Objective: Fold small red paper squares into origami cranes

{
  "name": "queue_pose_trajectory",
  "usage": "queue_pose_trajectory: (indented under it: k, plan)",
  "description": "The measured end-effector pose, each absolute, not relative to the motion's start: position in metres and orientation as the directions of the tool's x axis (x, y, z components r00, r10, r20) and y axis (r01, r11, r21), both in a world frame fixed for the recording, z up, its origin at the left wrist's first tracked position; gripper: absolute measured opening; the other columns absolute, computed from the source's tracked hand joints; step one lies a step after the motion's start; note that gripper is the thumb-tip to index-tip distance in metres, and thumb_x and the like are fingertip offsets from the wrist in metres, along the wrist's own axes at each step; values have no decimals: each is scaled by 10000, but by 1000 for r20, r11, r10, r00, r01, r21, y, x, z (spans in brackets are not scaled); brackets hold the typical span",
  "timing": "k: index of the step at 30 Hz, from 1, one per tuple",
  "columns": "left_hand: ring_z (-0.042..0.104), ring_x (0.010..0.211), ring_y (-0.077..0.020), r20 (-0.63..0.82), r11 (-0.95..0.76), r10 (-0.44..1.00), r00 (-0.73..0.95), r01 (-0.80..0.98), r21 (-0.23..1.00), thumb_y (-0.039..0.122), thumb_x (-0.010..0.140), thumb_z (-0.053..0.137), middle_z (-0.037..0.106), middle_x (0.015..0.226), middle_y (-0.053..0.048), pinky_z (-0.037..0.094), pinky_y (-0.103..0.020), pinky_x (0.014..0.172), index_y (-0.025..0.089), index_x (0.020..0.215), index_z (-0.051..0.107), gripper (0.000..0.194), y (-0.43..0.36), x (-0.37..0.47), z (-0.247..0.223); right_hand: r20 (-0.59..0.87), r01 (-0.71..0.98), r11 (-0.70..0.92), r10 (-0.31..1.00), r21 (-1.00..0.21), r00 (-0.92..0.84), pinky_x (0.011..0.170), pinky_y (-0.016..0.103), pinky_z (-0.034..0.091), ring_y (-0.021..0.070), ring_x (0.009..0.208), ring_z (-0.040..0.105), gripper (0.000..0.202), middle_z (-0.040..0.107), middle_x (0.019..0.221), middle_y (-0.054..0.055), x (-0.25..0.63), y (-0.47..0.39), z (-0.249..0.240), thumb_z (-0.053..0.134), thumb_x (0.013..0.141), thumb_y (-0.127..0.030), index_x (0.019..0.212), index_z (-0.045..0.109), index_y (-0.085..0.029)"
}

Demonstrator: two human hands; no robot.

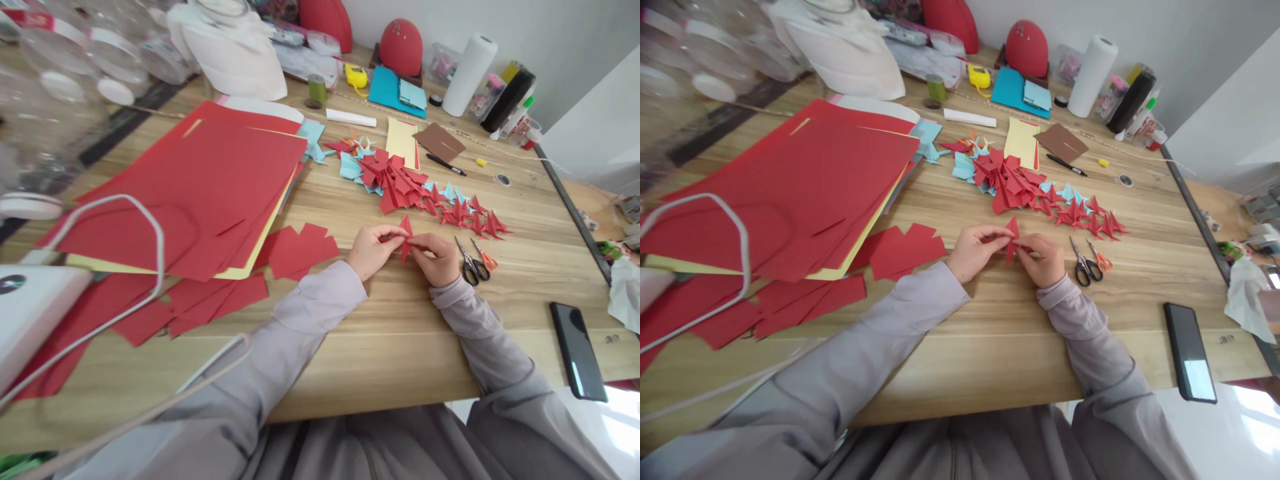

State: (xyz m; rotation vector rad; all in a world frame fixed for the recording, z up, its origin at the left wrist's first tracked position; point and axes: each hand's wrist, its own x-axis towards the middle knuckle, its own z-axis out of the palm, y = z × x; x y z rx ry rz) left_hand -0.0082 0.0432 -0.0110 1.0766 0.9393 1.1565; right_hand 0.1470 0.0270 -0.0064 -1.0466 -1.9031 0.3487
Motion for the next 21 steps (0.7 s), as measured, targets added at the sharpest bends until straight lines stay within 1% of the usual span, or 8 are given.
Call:
queue_pose_trajectory:
  k: [4,7,11,15,21]
  plan:
    - [636,739,-156,15,14,986,163,-174,985,246,665,666,718,807,-56,513,-299,735,142,795,723,176,45,-9,-16,600,522,626,761,-580,-245,686,293,557,164,752,676,137,713,822,66,149,29,-7,582,804,-168,839,709,-205]
    - [639,749,-162,14,10,988,154,-155,988,263,667,676,720,808,-61,511,-308,756,143,800,728,187,46,-10,-17,609,536,641,746,-549,-268,705,298,558,169,789,676,155,710,883,71,150,28,-9,575,814,-177,865,715,-218]
    - [626,670,-139,-18,51,987,157,-211,976,264,643,699,713,756,-49,519,-290,700,141,781,726,187,45,-9,-13,644,578,634,730,-514,-228,715,302,559,172,780,676,149,708,864,69,148,25,-11,579,807,-178,838,717,-226]
    - [591,575,-111,-47,88,985,163,-255,963,244,618,714,692,669,-27,517,-274,642,138,748,720,168,44,-8,-8,638,616,612,738,-496,-220,729,315,560,179,793,677,152,711,858,68,145,23,-9,559,807,-179,823,700,-233]
    - [583,564,-103,-65,119,981,183,-303,946,250,611,725,678,659,-19,512,-274,633,129,761,704,194,43,-8,-7,632,600,620,739,-506,-231,711,305,556,177,797,669,166,706,833,64,144,22,-5,539,791,-138,860,665,-222]
